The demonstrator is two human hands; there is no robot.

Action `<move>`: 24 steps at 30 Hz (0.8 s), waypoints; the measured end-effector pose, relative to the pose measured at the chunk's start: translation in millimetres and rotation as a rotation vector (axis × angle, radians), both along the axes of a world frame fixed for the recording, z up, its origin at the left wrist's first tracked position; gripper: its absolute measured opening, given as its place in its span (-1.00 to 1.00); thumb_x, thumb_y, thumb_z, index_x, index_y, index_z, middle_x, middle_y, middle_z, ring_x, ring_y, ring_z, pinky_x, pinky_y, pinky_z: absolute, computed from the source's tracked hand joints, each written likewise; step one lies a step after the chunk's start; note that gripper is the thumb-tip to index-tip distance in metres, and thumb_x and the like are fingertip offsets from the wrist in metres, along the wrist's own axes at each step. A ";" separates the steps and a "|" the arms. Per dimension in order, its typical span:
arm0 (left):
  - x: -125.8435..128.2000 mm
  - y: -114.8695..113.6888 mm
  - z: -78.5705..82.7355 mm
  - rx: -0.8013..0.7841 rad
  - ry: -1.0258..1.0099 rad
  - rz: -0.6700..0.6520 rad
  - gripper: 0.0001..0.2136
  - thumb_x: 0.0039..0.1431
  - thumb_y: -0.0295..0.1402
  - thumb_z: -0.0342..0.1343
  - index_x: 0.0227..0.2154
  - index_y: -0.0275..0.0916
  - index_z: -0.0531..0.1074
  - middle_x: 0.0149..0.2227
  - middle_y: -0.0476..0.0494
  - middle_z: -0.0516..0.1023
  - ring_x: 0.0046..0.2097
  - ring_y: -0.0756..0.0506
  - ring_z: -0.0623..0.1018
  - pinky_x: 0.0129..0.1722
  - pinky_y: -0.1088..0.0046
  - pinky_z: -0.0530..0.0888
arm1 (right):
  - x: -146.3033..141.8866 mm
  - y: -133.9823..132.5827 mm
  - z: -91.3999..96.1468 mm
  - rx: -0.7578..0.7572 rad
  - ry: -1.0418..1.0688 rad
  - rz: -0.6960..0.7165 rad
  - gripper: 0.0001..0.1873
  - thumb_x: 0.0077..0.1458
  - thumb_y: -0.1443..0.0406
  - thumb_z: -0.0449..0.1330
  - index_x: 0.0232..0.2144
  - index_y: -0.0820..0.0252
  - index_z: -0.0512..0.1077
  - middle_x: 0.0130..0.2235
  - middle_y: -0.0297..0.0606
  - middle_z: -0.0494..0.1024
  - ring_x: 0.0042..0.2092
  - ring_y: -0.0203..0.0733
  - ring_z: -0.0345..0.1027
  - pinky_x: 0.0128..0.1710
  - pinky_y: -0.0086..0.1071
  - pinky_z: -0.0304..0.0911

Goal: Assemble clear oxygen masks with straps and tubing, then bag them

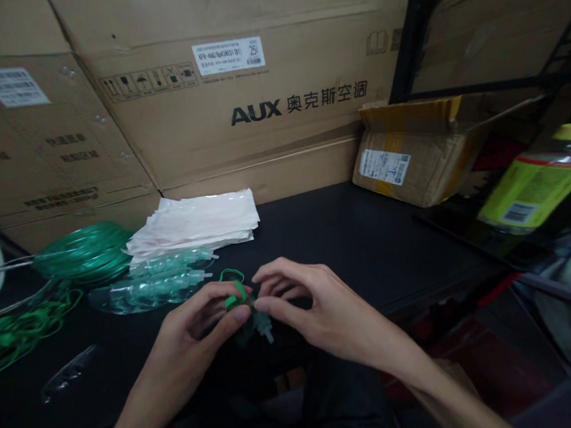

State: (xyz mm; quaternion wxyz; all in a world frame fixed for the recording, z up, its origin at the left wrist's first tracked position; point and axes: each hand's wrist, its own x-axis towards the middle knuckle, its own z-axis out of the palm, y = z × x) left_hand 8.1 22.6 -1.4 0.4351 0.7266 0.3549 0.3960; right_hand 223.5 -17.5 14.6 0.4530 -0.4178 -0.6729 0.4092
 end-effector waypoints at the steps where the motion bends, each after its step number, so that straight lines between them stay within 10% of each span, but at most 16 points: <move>1: 0.0 0.7 1.0 -0.037 -0.027 0.016 -0.88 0.23 -0.24 0.27 -0.24 -0.15 0.57 -0.22 -0.03 0.68 -0.16 -0.09 0.69 -0.11 0.48 0.60 | -2.0 1.0 -2.3 -0.007 0.011 0.024 -0.65 0.26 0.23 0.33 0.07 0.06 0.46 -0.06 -0.30 0.61 -0.04 -0.23 0.56 -0.01 -0.37 0.47; 7: -0.7 2.1 5.4 -0.116 -0.140 0.101 -0.85 0.27 -0.22 0.20 -0.25 -0.17 0.55 -0.23 -0.07 0.70 -0.19 -0.10 0.70 -0.13 0.45 0.63 | -16.0 2.1 -16.7 0.016 -0.005 0.040 -0.18 -0.01 0.23 0.53 0.27 -0.03 0.34 0.18 -0.21 0.54 0.13 -0.09 0.50 0.16 -0.22 0.43; 16: -2.0 4.0 3.1 -0.114 -0.239 0.240 -0.88 0.15 -0.29 0.21 -0.43 -0.21 0.50 -0.30 -0.06 0.64 -0.30 -0.06 0.67 -0.22 0.45 0.64 | -20.2 14.4 -30.0 0.350 -0.120 -0.056 -0.44 0.12 0.41 0.39 0.16 0.06 0.46 0.17 -0.19 0.58 0.18 -0.10 0.47 0.23 -0.24 0.35; 24: -1.3 -0.1 -1.4 0.378 0.023 0.448 -0.93 0.26 -0.33 0.20 -0.33 -0.18 0.53 -0.23 -0.08 0.58 -0.18 -0.09 0.60 -0.21 0.44 0.60 | -1.5 21.6 -34.0 0.584 -0.336 -0.232 -0.37 0.25 0.47 0.22 0.32 0.02 0.27 0.29 -0.14 0.46 0.32 -0.11 0.33 0.36 -0.13 0.24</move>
